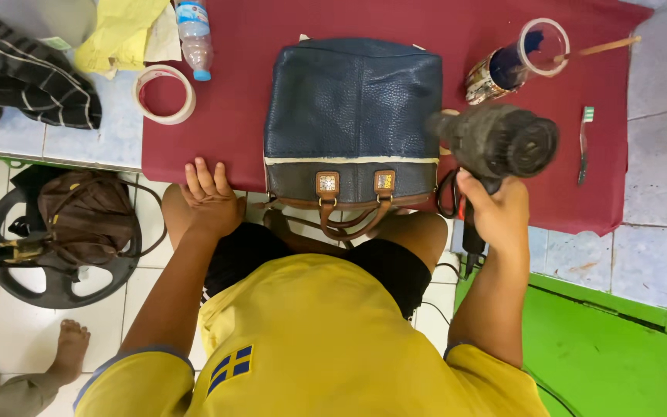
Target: The person uses a hair dryer to heat the top edge of a blue handbag, then presses and smooths the seam by hand. They apply masking tape along the edge, cut the tape with scissors, and continue taping the bag's edge.
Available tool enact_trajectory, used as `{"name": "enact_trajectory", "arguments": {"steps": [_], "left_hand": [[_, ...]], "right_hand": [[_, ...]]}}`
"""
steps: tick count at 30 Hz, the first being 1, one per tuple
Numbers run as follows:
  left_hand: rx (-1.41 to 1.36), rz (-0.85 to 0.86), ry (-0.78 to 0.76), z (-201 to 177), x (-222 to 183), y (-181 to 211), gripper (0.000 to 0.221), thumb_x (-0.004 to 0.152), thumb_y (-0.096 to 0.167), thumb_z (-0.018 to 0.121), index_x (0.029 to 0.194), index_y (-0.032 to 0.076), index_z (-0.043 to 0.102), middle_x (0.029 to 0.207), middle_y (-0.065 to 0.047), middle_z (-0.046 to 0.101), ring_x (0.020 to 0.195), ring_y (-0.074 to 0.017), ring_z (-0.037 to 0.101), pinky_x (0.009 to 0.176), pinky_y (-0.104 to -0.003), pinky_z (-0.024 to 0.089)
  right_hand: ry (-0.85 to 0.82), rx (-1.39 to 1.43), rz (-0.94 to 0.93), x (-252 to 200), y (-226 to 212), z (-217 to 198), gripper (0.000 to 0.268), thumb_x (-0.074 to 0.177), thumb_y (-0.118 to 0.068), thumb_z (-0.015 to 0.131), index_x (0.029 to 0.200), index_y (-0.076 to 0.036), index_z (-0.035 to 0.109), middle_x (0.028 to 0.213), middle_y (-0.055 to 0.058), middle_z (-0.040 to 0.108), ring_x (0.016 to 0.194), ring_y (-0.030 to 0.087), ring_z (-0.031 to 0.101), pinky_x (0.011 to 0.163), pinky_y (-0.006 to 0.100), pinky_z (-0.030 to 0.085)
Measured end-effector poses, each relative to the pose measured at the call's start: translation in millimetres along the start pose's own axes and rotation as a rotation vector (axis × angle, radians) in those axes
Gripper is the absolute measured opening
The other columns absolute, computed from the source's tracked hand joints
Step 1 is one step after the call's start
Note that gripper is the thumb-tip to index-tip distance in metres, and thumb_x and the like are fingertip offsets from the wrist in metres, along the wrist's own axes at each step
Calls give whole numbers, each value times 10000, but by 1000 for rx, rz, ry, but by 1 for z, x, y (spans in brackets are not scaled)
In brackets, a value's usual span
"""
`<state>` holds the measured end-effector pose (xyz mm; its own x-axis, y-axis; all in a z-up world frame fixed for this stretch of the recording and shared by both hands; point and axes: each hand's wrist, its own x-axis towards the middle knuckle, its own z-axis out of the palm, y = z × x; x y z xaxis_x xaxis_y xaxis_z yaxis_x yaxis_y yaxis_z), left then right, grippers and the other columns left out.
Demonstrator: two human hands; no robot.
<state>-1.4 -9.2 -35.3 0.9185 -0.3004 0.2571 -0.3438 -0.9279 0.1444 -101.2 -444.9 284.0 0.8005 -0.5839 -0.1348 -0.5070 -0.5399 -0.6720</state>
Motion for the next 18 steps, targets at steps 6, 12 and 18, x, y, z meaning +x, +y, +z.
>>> {"name": "enact_trajectory", "arguments": {"steps": [6,12,18], "left_hand": [[-42,-43,-156,-11,-1,2,1153,746,355,867,1594,23,160,1640,-357,9,1469,-590,-28,1088,-790,224],[82,2,58,1,-2,2,1145,734,465,876,1577,17,244,1615,-383,143,1457,-595,110,1031,-757,291],[129,35,156,3,0,2,956,884,492,772,1558,14,291,1594,-391,204,1437,-604,156,1002,-735,317]], "right_hand": [[-19,37,57,-23,36,2,472,938,-446,779,617,-109,695,570,98,613,561,219,599,634,348,486],[-24,275,26,-37,51,5,351,987,-288,735,700,-89,695,625,83,652,591,184,664,615,307,519],[38,415,-25,-36,79,11,260,1016,-244,705,838,-56,678,681,118,654,592,204,661,596,333,527]]}}
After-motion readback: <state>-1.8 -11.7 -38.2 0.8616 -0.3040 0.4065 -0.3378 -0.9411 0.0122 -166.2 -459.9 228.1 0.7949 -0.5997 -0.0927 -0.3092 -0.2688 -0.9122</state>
